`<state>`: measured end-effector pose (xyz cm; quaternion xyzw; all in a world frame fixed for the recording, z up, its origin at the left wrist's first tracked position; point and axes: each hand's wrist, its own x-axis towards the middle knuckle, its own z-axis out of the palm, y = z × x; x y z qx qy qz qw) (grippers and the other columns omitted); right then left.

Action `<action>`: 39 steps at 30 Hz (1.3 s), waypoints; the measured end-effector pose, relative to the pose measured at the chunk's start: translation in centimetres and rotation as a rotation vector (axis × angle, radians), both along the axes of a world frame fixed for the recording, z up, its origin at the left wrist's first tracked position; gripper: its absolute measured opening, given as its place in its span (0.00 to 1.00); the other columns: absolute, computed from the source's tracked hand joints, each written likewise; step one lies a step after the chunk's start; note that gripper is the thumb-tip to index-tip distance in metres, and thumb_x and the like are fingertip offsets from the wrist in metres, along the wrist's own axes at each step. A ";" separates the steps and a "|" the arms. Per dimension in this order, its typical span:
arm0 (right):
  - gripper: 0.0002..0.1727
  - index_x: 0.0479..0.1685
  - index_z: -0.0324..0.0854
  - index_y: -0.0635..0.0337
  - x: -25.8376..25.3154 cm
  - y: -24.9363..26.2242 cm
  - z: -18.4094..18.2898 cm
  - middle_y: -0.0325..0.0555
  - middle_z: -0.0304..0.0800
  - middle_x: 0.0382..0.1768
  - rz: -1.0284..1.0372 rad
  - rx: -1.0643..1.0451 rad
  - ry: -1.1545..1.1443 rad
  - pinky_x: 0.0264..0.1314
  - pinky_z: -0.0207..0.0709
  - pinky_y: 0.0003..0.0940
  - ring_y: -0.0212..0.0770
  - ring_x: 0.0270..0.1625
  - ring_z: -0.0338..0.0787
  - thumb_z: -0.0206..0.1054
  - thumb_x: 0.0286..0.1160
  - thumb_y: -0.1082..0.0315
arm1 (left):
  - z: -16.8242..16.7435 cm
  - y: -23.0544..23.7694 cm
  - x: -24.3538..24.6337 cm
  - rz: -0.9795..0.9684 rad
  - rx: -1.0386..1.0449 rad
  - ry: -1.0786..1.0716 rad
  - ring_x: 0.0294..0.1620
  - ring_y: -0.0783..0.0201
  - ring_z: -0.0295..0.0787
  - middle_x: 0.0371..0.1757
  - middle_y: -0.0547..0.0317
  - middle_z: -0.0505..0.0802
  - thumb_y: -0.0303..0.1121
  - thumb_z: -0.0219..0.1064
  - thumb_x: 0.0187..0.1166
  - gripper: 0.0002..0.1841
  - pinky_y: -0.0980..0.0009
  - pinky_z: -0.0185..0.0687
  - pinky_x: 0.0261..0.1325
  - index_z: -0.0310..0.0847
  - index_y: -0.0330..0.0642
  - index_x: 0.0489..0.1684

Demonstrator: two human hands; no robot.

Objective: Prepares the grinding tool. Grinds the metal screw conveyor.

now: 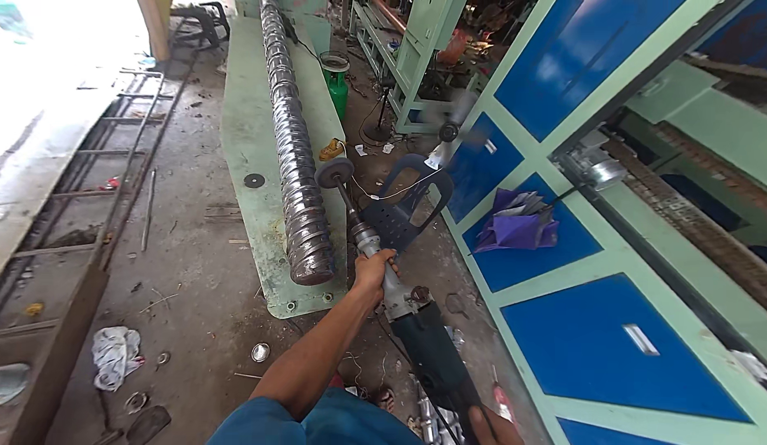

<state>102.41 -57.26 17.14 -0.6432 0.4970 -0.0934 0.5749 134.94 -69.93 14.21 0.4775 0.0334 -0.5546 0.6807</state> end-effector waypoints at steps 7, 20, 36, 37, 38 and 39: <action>0.25 0.45 0.79 0.63 1.9 -1.1 0.0 0.38 0.81 0.18 -0.013 0.048 -0.015 0.19 0.79 0.34 0.34 0.15 0.80 0.47 0.94 0.50 | -0.4 -1.0 2.0 0.003 0.003 0.008 0.17 0.61 0.83 0.23 0.53 0.82 0.22 0.69 0.76 0.11 0.64 0.90 0.25 0.70 0.35 0.48; 0.25 0.46 0.79 0.62 2.6 -1.4 -0.6 0.38 0.81 0.18 0.006 0.100 -0.007 0.21 0.81 0.35 0.35 0.16 0.81 0.48 0.93 0.49 | -0.9 -0.1 3.2 0.034 0.024 -0.005 0.18 0.60 0.84 0.23 0.53 0.83 0.23 0.69 0.77 0.11 0.63 0.90 0.26 0.70 0.35 0.48; 0.27 0.49 0.81 0.63 3.2 -1.1 1.5 0.38 0.79 0.18 0.155 0.068 0.049 0.21 0.78 0.37 0.35 0.16 0.78 0.52 0.91 0.44 | 0.5 4.5 4.8 0.169 -0.014 0.007 0.16 0.61 0.82 0.20 0.55 0.81 0.23 0.67 0.79 0.07 0.63 0.90 0.26 0.71 0.36 0.42; 0.28 0.49 0.81 0.62 3.2 -1.1 1.7 0.38 0.79 0.18 0.161 0.064 0.057 0.21 0.78 0.37 0.35 0.16 0.79 0.52 0.91 0.44 | 0.5 4.6 4.9 0.177 -0.012 0.006 0.16 0.61 0.82 0.20 0.55 0.81 0.23 0.67 0.78 0.07 0.63 0.90 0.26 0.71 0.36 0.42; 0.27 0.49 0.81 0.62 3.3 -1.1 1.8 0.39 0.80 0.18 0.169 0.058 0.064 0.21 0.78 0.37 0.35 0.16 0.79 0.52 0.91 0.44 | 0.4 4.8 5.0 0.179 -0.006 0.006 0.16 0.61 0.82 0.20 0.56 0.80 0.23 0.67 0.78 0.08 0.63 0.90 0.26 0.71 0.37 0.43; 0.27 0.49 0.81 0.62 3.4 -1.1 2.0 0.39 0.80 0.18 0.176 0.050 0.072 0.22 0.78 0.37 0.35 0.17 0.79 0.52 0.91 0.44 | 0.3 5.0 5.1 0.182 0.001 0.008 0.16 0.61 0.82 0.20 0.56 0.80 0.23 0.67 0.78 0.08 0.62 0.90 0.26 0.70 0.37 0.44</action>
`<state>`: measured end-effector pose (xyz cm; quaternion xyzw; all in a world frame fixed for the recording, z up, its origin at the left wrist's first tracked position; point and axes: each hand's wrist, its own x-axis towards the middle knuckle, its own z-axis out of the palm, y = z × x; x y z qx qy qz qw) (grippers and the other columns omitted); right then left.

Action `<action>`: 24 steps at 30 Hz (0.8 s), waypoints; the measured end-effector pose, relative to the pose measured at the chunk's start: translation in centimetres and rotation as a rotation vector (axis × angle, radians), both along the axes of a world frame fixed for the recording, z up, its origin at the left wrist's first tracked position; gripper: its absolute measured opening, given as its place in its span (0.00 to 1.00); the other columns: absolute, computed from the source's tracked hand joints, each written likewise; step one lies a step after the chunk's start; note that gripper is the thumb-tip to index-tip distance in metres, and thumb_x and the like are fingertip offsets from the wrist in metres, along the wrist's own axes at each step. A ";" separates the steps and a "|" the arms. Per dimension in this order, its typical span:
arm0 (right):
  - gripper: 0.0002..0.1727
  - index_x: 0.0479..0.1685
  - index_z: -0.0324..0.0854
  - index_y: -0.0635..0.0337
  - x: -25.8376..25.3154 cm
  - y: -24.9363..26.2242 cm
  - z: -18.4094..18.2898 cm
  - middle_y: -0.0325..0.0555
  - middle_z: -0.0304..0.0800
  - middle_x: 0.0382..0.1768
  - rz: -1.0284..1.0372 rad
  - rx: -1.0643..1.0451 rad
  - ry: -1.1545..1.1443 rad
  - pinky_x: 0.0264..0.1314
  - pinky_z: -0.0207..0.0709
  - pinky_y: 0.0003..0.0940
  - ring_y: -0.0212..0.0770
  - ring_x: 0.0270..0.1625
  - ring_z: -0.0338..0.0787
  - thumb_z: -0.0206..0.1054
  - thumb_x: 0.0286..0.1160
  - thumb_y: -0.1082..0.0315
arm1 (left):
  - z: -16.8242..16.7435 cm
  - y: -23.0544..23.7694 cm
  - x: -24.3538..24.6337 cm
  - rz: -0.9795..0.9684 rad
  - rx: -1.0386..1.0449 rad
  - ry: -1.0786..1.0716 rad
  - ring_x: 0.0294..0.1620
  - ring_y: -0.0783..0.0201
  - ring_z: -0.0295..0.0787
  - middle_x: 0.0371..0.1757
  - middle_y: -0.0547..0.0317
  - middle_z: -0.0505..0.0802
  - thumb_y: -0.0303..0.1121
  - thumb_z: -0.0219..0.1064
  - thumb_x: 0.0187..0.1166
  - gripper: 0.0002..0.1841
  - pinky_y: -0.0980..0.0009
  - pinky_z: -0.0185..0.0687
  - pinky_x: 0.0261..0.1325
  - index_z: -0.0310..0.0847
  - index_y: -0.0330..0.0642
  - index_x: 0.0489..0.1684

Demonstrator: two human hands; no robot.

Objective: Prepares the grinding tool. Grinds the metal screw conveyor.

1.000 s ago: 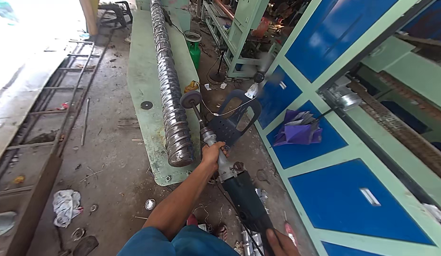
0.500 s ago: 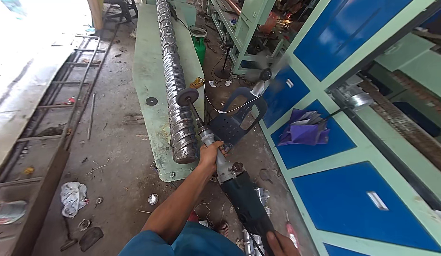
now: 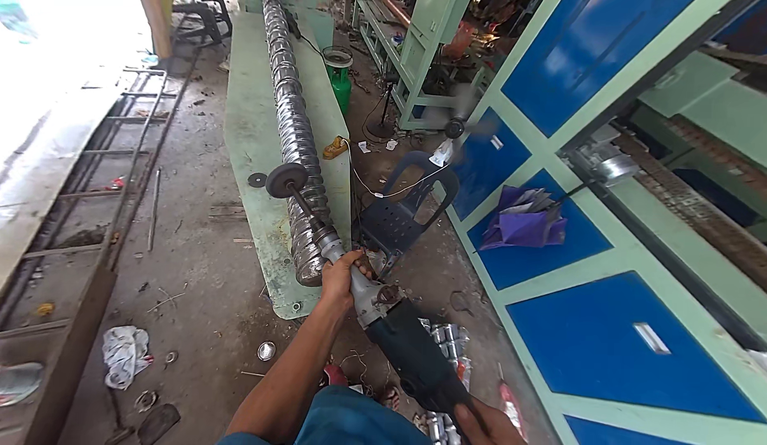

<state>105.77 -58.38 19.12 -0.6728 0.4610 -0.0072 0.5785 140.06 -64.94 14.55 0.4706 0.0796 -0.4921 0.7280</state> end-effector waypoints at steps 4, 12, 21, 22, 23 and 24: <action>0.31 0.52 0.83 0.64 -0.3 -0.1 0.2 0.44 0.83 0.22 0.033 -0.058 0.036 0.26 0.81 0.43 0.39 0.20 0.83 0.53 0.89 0.40 | -0.1 0.3 0.0 0.005 0.000 0.008 0.16 0.61 0.81 0.19 0.57 0.79 0.24 0.67 0.79 0.07 0.63 0.90 0.26 0.70 0.37 0.43; 0.29 0.50 0.82 0.63 -0.9 0.1 -1.3 0.41 0.80 0.19 -0.036 -0.050 -0.035 0.23 0.79 0.40 0.37 0.18 0.80 0.51 0.91 0.43 | -0.2 -2.1 -1.0 -0.064 -0.022 -0.012 0.17 0.61 0.82 0.21 0.55 0.81 0.24 0.66 0.79 0.06 0.62 0.90 0.27 0.72 0.36 0.43; 0.29 0.46 0.81 0.63 -1.1 -0.5 -3.1 0.41 0.82 0.18 -0.121 -0.011 -0.035 0.21 0.80 0.38 0.37 0.16 0.81 0.49 0.92 0.44 | -1.5 -5.3 -2.1 -0.137 0.031 -0.011 0.17 0.60 0.83 0.22 0.53 0.82 0.24 0.68 0.78 0.10 0.62 0.91 0.27 0.70 0.37 0.47; 0.29 0.46 0.81 0.63 -1.1 -0.5 -3.1 0.41 0.81 0.18 -0.127 0.006 -0.042 0.21 0.81 0.38 0.37 0.16 0.81 0.48 0.93 0.44 | -1.6 -5.4 -2.1 -0.140 0.033 -0.008 0.18 0.60 0.84 0.23 0.53 0.82 0.24 0.68 0.78 0.11 0.62 0.90 0.27 0.69 0.37 0.48; 0.28 0.45 0.80 0.63 -1.1 -0.5 -3.1 0.40 0.81 0.18 -0.133 0.020 -0.046 0.20 0.80 0.37 0.37 0.16 0.81 0.48 0.93 0.45 | -1.6 -5.4 -2.2 -0.140 0.032 -0.007 0.18 0.60 0.84 0.23 0.53 0.82 0.24 0.68 0.78 0.11 0.62 0.90 0.27 0.70 0.37 0.48; 0.28 0.45 0.80 0.62 -1.1 -0.6 -3.0 0.40 0.82 0.18 -0.137 0.030 -0.049 0.19 0.80 0.36 0.36 0.15 0.81 0.49 0.93 0.45 | -1.5 -5.4 -2.2 -0.139 0.030 -0.008 0.18 0.60 0.84 0.22 0.53 0.82 0.24 0.68 0.77 0.11 0.63 0.90 0.27 0.70 0.37 0.48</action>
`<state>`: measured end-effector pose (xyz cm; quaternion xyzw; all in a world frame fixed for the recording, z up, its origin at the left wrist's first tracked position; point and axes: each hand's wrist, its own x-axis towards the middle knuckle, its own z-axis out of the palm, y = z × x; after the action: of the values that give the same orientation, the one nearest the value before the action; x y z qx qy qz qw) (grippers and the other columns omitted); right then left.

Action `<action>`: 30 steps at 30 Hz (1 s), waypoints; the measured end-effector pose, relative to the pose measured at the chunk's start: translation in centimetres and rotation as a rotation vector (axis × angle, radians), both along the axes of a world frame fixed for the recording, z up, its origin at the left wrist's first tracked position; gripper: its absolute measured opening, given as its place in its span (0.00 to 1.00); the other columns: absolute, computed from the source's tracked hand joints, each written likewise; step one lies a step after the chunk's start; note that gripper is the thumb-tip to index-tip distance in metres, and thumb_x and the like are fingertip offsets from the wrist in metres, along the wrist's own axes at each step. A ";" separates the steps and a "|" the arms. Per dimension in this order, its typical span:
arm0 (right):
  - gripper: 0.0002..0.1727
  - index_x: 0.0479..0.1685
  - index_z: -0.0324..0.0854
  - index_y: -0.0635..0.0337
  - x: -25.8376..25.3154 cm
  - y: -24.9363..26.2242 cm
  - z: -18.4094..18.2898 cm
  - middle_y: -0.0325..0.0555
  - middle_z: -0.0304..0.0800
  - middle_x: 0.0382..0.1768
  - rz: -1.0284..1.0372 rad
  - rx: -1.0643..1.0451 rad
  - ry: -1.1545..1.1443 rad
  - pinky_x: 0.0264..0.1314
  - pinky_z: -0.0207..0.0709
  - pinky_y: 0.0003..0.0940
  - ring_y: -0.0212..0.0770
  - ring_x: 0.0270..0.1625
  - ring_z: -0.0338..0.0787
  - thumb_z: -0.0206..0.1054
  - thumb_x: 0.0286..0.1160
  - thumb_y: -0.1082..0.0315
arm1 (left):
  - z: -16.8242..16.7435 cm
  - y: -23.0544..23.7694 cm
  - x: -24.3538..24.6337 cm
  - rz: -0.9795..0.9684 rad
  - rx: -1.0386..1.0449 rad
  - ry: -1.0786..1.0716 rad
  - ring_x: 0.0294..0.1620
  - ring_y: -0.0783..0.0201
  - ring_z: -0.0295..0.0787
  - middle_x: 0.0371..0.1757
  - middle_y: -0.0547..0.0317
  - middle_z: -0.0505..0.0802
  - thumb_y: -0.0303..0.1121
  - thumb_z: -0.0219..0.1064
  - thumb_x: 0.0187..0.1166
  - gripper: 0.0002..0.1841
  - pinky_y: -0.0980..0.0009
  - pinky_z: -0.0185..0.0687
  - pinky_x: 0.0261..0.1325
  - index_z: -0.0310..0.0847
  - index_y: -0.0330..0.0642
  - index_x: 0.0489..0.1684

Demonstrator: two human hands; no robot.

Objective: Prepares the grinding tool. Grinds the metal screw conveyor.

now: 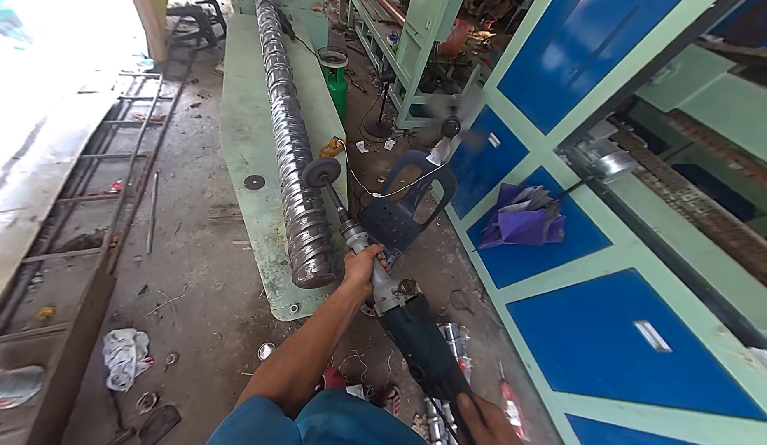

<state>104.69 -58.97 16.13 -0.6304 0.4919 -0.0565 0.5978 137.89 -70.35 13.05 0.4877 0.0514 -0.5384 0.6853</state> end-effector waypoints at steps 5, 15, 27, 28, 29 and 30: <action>0.26 0.46 0.80 0.62 -0.2 0.0 0.5 0.38 0.81 0.18 0.043 -0.004 0.000 0.20 0.79 0.35 0.35 0.15 0.79 0.50 0.92 0.46 | 0.7 1.5 0.5 0.042 -0.031 0.001 0.17 0.60 0.83 0.22 0.53 0.82 0.23 0.68 0.77 0.09 0.63 0.90 0.26 0.71 0.36 0.46; 0.29 0.51 0.83 0.64 0.7 -0.1 2.9 0.41 0.82 0.20 0.188 -0.096 0.098 0.25 0.80 0.40 0.37 0.19 0.81 0.53 0.91 0.43 | 1.2 5.1 1.9 0.141 -0.073 0.018 0.16 0.60 0.82 0.20 0.55 0.80 0.24 0.65 0.80 0.06 0.63 0.90 0.27 0.71 0.37 0.41; 0.32 0.50 0.84 0.62 0.8 -0.3 2.9 0.44 0.83 0.21 0.224 -0.136 0.140 0.27 0.81 0.45 0.41 0.21 0.83 0.54 0.88 0.38 | 0.5 6.0 2.4 0.176 -0.064 0.052 0.17 0.61 0.82 0.20 0.56 0.80 0.25 0.65 0.80 0.05 0.63 0.90 0.27 0.71 0.38 0.43; 0.32 0.51 0.84 0.62 0.7 -0.3 2.8 0.44 0.83 0.21 0.223 -0.137 0.136 0.28 0.81 0.45 0.41 0.21 0.83 0.54 0.88 0.38 | 0.5 5.9 2.4 0.174 -0.068 0.050 0.17 0.61 0.82 0.20 0.56 0.80 0.25 0.64 0.80 0.05 0.63 0.90 0.28 0.71 0.38 0.43; 0.32 0.52 0.84 0.62 0.6 -0.3 2.7 0.44 0.84 0.21 0.221 -0.138 0.131 0.28 0.81 0.45 0.41 0.21 0.83 0.54 0.88 0.38 | 0.5 5.7 2.3 0.173 -0.073 0.049 0.17 0.61 0.82 0.20 0.56 0.80 0.25 0.64 0.80 0.05 0.63 0.90 0.28 0.71 0.38 0.43; 0.32 0.52 0.84 0.62 0.5 -0.4 2.6 0.43 0.84 0.22 0.219 -0.140 0.128 0.27 0.81 0.44 0.40 0.21 0.83 0.54 0.88 0.38 | 0.6 5.6 2.2 0.170 -0.075 0.046 0.17 0.61 0.82 0.20 0.56 0.80 0.25 0.64 0.80 0.05 0.63 0.90 0.28 0.71 0.38 0.43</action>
<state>105.21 -59.34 18.74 -0.7229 0.4520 0.0153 0.5225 140.08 -64.79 13.64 0.4432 0.0884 -0.4909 0.7448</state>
